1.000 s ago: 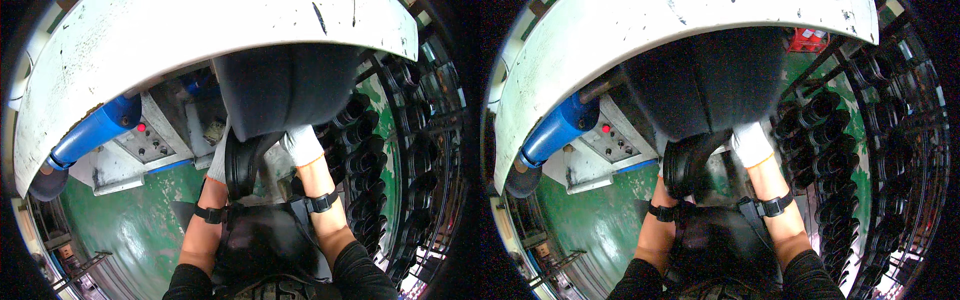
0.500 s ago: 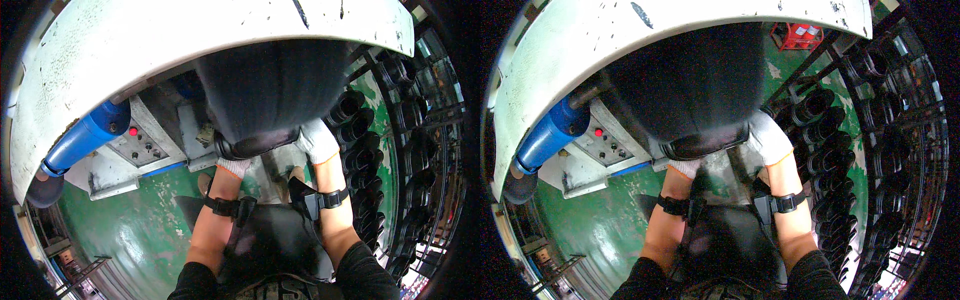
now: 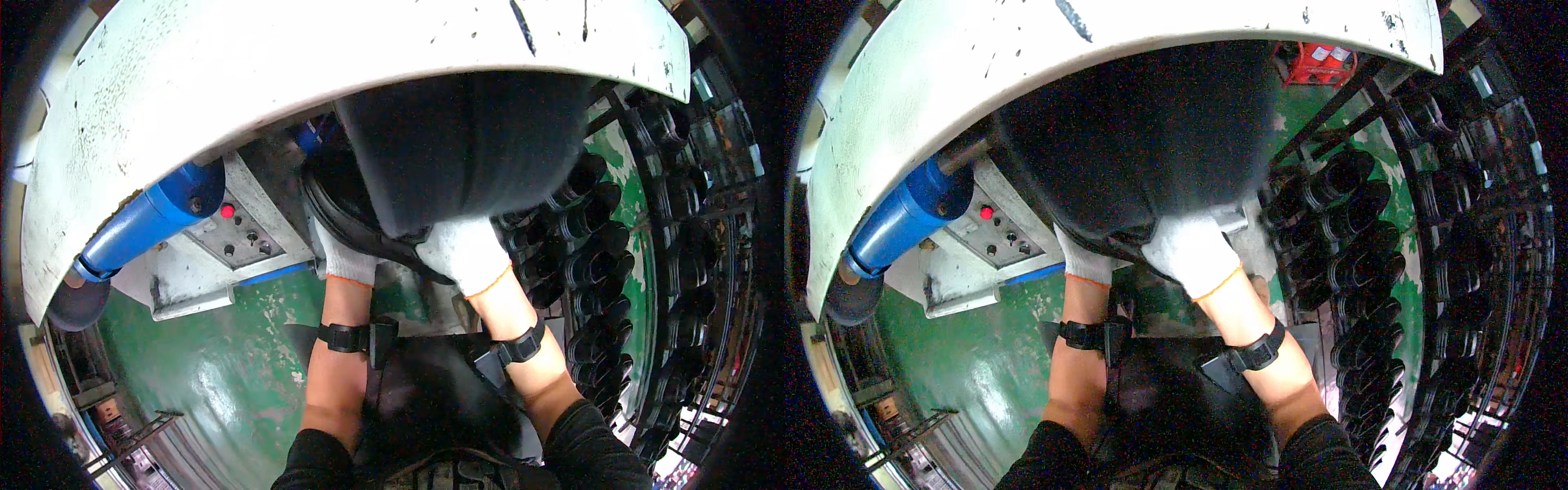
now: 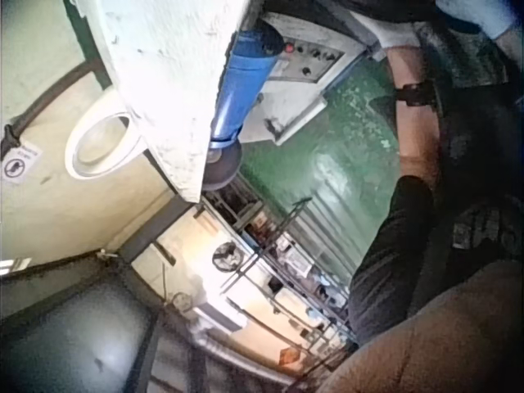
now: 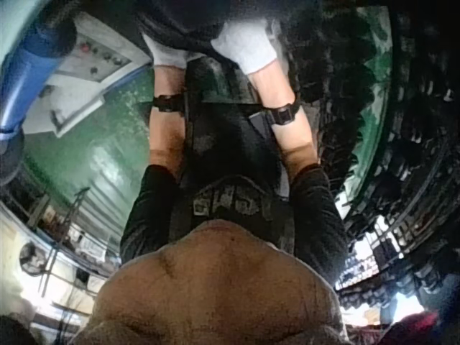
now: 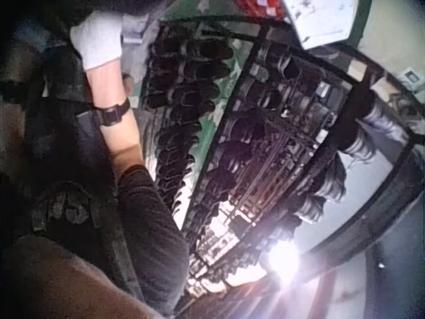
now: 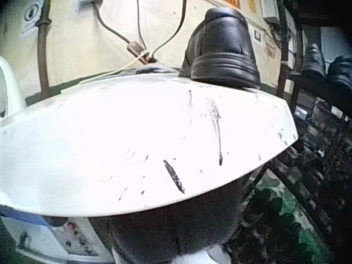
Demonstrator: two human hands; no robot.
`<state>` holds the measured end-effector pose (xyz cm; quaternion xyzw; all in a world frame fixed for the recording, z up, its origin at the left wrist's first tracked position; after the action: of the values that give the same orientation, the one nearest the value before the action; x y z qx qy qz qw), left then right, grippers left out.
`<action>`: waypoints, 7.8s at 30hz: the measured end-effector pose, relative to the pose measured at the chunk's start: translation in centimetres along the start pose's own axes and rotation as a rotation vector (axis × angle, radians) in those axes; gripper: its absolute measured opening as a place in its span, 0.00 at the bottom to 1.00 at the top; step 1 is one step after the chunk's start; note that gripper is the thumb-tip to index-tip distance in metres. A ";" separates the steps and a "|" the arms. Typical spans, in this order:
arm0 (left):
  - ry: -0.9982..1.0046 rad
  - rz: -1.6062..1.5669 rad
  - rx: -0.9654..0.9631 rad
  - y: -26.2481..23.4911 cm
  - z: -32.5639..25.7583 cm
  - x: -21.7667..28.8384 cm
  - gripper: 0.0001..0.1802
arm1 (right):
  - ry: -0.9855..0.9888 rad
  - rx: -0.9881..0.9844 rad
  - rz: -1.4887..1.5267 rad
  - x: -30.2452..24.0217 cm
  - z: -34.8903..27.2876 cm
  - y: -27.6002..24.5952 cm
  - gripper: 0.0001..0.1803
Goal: Polishing the soles and edges of black leather shoes using an industrial rotary machine.
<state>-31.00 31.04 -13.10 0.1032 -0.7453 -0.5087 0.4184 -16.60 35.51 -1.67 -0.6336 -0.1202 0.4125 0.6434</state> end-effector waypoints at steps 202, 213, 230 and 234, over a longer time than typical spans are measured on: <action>-0.550 -0.041 -0.138 -0.2 -5.3 -6.6 0.31 | -0.133 0.113 -0.049 3.3 0.2 -1.2 0.16; -0.472 0.061 -0.539 9.7 -8.3 -4.3 0.28 | 0.008 0.090 0.107 8.9 0.1 -2.8 0.17; -0.455 -0.146 -0.202 -1.2 -1.8 -13.9 0.32 | 0.303 -0.390 2.145 9.8 -1.6 0.1 0.21; -0.030 0.887 -0.570 -2.8 0.5 -12.2 0.34 | 0.138 -0.180 0.634 9.4 -2.1 -1.6 0.20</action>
<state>-24.45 37.10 -21.87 -0.3472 -0.5554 -0.4669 0.5942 -8.65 40.70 -4.07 -0.7203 0.0906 0.5358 0.4312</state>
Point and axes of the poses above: each hand's wrist, its own z-axis towards the middle knuckle, its own y-axis out of the palm, x = y × z, the point moved 10 cm from there along z, towards the middle knuckle, and after that the axes turned 7 degrees about y, right-handed, at the moved point
